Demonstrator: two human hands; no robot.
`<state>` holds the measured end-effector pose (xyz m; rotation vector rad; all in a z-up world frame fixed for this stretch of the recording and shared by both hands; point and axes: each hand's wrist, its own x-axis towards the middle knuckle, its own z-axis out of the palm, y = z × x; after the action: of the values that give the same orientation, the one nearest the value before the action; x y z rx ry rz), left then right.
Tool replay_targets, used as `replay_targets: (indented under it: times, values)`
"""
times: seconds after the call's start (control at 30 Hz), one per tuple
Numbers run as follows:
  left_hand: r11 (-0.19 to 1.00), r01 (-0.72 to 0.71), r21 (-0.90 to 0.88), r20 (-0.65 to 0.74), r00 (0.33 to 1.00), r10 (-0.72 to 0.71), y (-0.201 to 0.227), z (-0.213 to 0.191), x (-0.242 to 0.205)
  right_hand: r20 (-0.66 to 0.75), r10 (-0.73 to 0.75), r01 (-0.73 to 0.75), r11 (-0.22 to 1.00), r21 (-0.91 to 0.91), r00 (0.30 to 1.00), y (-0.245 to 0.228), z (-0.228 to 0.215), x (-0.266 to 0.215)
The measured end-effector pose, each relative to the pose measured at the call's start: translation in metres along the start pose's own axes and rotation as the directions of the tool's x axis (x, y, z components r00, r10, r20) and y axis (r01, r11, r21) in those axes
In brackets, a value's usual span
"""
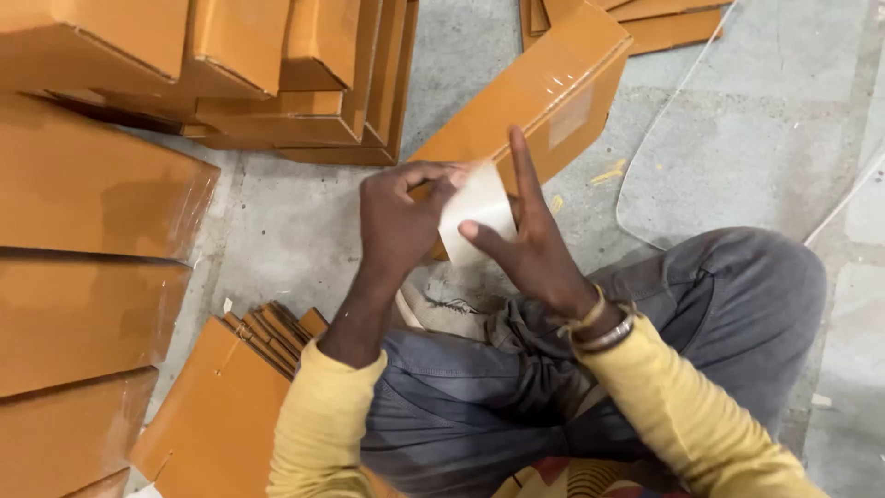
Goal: The recorder is assembling and sealing long cardboard boxes using a roll of clear tape.
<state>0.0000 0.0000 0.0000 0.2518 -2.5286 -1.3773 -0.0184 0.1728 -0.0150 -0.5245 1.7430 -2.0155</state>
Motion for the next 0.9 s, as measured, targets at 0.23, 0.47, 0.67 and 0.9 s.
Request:
replay_targets:
  times: [0.23,0.47,0.67,0.9]
  values:
    - [0.915,0.157,-0.373,-0.234,0.938,-0.256,-0.122,-0.025,0.066,0.09,0.134,-0.136,0.991,0.016,0.987,0.034,-0.011,-0.028]
    - [0.864,0.381,-0.329,-0.184,0.872,-0.454,-0.14,-0.018,0.091,0.094,0.02,-0.015,0.999,-0.051,0.995,0.039,0.001,0.024]
    - [0.815,0.542,0.207,0.119,0.813,-0.571,-0.22,-0.005,0.099,-0.099,0.119,-0.148,0.913,-0.381,0.988,0.057,0.006,0.03]
    - [0.858,0.487,-0.166,0.511,0.786,-0.348,-0.163,-0.022,0.08,-0.194,-0.313,0.109,0.736,-0.668,0.93,0.081,0.026,0.035]
